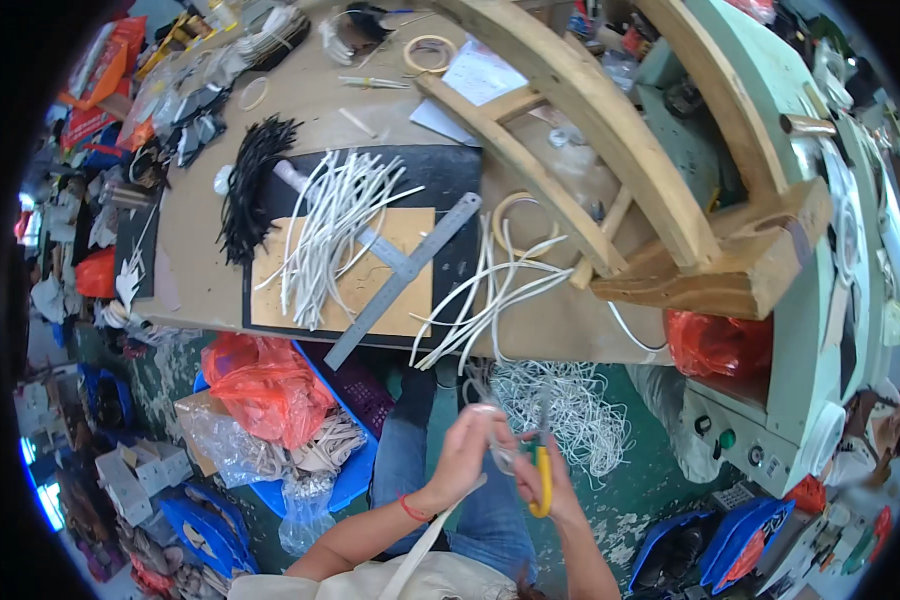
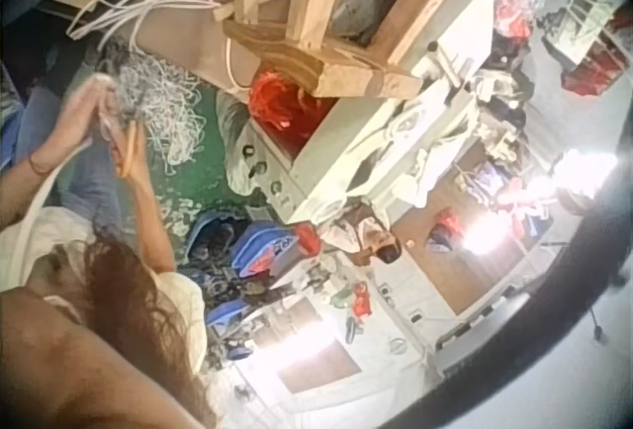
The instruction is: The person measures and cuts white plastic cords into uniform lengths using a metal ruler and yellow-handled scissors. They repeatedly align the cords against the ruler on a workbench and cut them, accumulating a pile of finished pieces.
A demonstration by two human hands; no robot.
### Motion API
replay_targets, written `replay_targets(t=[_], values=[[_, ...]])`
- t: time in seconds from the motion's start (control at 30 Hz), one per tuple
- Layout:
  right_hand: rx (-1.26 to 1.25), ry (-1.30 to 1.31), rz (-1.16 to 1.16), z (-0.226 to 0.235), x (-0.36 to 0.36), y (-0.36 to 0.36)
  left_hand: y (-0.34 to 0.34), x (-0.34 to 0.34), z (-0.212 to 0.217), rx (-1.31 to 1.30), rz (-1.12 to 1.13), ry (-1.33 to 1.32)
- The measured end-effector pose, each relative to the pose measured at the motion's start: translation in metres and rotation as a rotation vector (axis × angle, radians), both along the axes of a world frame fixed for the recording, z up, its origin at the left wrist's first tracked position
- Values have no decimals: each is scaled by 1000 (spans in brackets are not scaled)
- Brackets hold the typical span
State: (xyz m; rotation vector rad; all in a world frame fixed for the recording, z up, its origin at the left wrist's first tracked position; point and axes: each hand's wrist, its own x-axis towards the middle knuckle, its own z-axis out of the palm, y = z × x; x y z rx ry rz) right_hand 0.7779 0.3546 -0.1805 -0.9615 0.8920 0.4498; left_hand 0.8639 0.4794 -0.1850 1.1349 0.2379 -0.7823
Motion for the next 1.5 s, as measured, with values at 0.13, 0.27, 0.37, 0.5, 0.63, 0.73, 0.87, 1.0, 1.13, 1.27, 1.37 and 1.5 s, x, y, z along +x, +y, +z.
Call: replay_targets(t=[0.13, 0.27, 0.37, 0.5, 0.63, 0.73, 0.87, 1.0, 1.13, 1.27, 1.37, 1.5], values=[[-753, -1, 371, -25, -59, -43, 17, 39, -5, 481, -168, -729], [-1245, 177, 865, -50, -109, -87, 83, 166, 2, 1042, -112, -1145], [-1299, 310, 974, -46, -92, -91, 123, 245, -12, 1333, -136, -1141], [-1336, -170, 646, -25, -17, -63, 139, 277, -42, 1397, -314, -920], [-1264, -287, 479, -13, 97, -25, 133, 258, -42, 1209, -329, -1058], [-1398, -358, 440, -36, 158, -27, 124, 255, -33, 1151, -354, -1014], [-1580, -364, 442, -46, 201, -41, 121, 271, -37, 1136, -406, -972], [-1695, -371, 434, -33, 211, -31, 115, 279, -43, 1218, -515, -923], [-1298, -360, 251, -14, 223, 18, 123, 291, -37, 1129, -565, -898], [-732, -411, 165, -12, 250, 96, 163, 325, -48, 260, -358, -91], [-343, -380, 47, -18, 287, 132, 177, 333, -20, 120, -319, 207], [-58, -299, -88, -37, 318, 163, 191, 314, -30, 40, -186, 312]])
